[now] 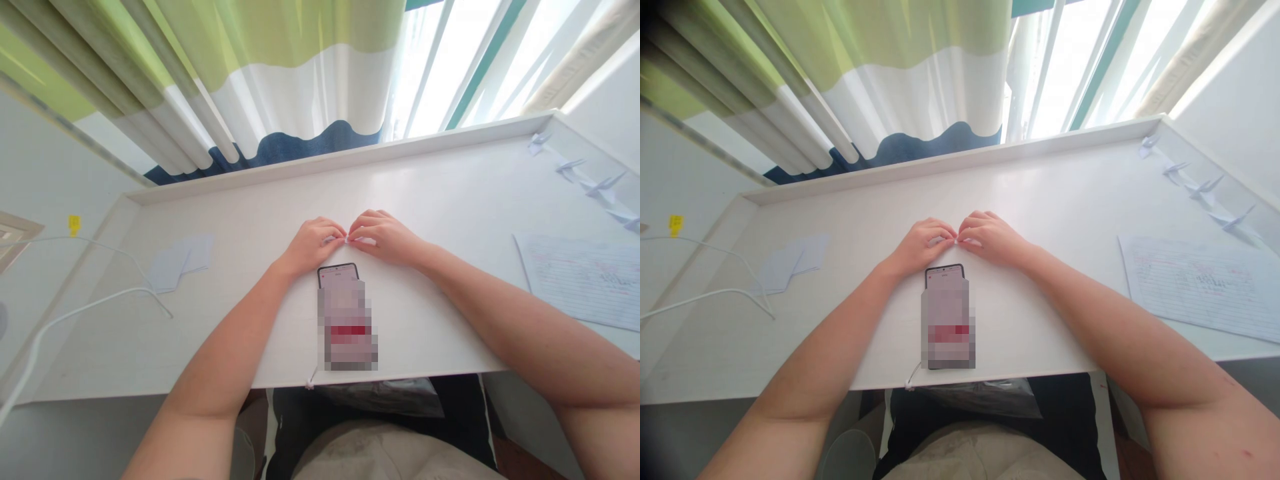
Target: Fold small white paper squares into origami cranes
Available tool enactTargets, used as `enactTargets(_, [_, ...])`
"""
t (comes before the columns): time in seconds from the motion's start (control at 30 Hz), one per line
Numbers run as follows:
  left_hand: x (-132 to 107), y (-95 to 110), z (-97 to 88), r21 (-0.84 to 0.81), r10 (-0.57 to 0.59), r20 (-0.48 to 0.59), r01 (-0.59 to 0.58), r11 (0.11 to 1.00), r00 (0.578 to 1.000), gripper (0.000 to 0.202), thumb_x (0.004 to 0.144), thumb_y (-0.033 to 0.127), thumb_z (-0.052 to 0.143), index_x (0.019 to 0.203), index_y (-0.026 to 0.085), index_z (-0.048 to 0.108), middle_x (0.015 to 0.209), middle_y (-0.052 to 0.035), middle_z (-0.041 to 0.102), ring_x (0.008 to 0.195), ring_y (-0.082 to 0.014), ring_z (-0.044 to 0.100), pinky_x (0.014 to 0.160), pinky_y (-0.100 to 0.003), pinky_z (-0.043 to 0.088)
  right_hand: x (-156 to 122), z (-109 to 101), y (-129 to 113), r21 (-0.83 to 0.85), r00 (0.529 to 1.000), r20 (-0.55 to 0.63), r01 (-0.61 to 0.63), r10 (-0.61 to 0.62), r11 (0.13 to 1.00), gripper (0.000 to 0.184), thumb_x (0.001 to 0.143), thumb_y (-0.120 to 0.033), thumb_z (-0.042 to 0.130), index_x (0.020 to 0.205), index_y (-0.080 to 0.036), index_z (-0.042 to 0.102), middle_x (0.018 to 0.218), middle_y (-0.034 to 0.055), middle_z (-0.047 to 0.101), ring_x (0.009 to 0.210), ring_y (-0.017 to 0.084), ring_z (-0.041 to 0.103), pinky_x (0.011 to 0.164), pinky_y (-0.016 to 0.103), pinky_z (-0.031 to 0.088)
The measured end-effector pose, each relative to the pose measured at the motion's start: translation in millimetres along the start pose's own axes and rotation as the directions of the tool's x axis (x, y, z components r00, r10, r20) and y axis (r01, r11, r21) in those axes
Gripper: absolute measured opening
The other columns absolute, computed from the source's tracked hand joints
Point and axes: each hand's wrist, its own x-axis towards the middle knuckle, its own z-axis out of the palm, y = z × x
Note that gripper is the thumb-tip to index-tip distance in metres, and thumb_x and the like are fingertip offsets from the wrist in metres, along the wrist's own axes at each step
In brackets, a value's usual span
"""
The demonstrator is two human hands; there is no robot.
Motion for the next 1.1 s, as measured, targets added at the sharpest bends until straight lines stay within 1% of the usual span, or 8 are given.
enactTargets(0.17, [0.1,0.5,-0.5,-0.005,0.020,0.010,-0.020,1.000,1.000,0.013,0.097,0.031,0.068,0.088,0.027,0.077,0.113,-0.0034,0.083,0.113,-0.0239,0.072,0.110,-0.043,0.051,0.8,1.2,0.1,0.003,1.000,0.024,-0.013,0.013,1.000,0.021,0.104,-0.031,0.060,0.098,-0.026,0.080,0.109,0.0089,0.079,0.109,0.029,0.065,0.099,0.046,0.046])
enactTargets(0.27, [0.7,0.8,1.6,-0.020,0.021,-0.023,-0.022,1.000,1.000,0.014,0.096,0.032,0.071,0.085,0.026,0.076,0.110,-0.0034,0.083,0.110,-0.0239,0.073,0.107,-0.043,0.052,1.6,2.6,-2.0,0.003,0.999,0.010,-0.045,0.045,0.999,0.020,0.103,-0.029,0.060,0.095,-0.025,0.078,0.110,0.0095,0.078,0.111,0.030,0.063,0.099,0.046,0.046])
enactTargets(0.43, [1.5,4.4,5.9,-0.091,-0.096,-0.072,0.089,0.992,0.993,0.016,0.094,0.029,0.071,0.079,0.024,0.075,0.105,-0.0043,0.083,0.109,-0.0244,0.072,0.106,-0.043,0.053,3.3,7.1,-3.1,0.008,0.987,-0.056,-0.152,0.152,0.988,0.021,0.101,-0.032,0.064,0.086,-0.024,0.076,0.104,0.0106,0.075,0.105,0.031,0.061,0.096,0.047,0.047])
enactTargets(0.63, [1.6,10.9,6.6,-0.185,-0.259,-0.108,0.237,0.954,0.960,0.005,0.088,0.028,0.076,0.086,0.024,0.078,0.104,-0.0046,0.082,0.108,-0.0244,0.072,0.104,-0.041,0.054,4.9,10.8,-2.1,0.094,0.967,-0.116,-0.216,0.226,0.972,0.014,0.093,-0.027,0.071,0.081,-0.023,0.076,0.100,0.0098,0.073,0.101,0.030,0.062,0.095,0.048,0.049])
enactTargets(0.73, [2.1,13.2,6.7,-0.212,-0.281,-0.093,0.257,0.943,0.955,0.005,0.086,0.024,0.075,0.081,0.024,0.077,0.106,-0.0044,0.082,0.112,-0.0244,0.071,0.107,-0.041,0.054,6.0,10.5,-2.7,0.156,0.948,-0.125,-0.271,0.291,0.950,0.012,0.090,-0.028,0.074,0.079,-0.023,0.077,0.098,0.0093,0.074,0.104,0.030,0.063,0.096,0.047,0.050])
enactTargets(0.87, [2.9,13.3,7.4,-0.234,-0.306,-0.077,0.281,0.931,0.949,0.004,0.086,0.024,0.076,0.081,0.023,0.076,0.107,-0.0046,0.082,0.111,-0.0246,0.071,0.106,-0.042,0.053,8.0,10.2,-4.1,0.200,0.932,-0.119,-0.316,0.343,0.927,0.011,0.087,-0.027,0.075,0.077,-0.023,0.078,0.099,0.0082,0.074,0.104,0.030,0.064,0.097,0.047,0.049])
enactTargets(1.0, [2.6,12.6,5.7,-0.236,-0.346,-0.062,0.323,0.917,0.936,0.003,0.087,0.025,0.076,0.086,0.023,0.077,0.109,-0.0051,0.082,0.111,-0.0247,0.071,0.106,-0.042,0.053,8.8,9.5,-4.8,0.221,0.924,-0.113,-0.336,0.366,0.916,0.010,0.085,-0.025,0.074,0.076,-0.023,0.077,0.099,0.0076,0.074,0.105,0.030,0.064,0.097,0.046,0.049])
enactTargets(1.1, [1.4,12.6,3.3,-0.234,-0.338,-0.040,0.320,0.918,0.940,0.006,0.090,0.027,0.074,0.091,0.023,0.079,0.112,-0.0049,0.082,0.112,-0.0245,0.072,0.109,-0.042,0.052,8.0,8.4,-4.2,0.221,0.931,-0.104,-0.321,0.349,0.921,0.009,0.086,-0.026,0.074,0.077,-0.024,0.078,0.100,0.0078,0.075,0.105,0.030,0.064,0.098,0.047,0.048])
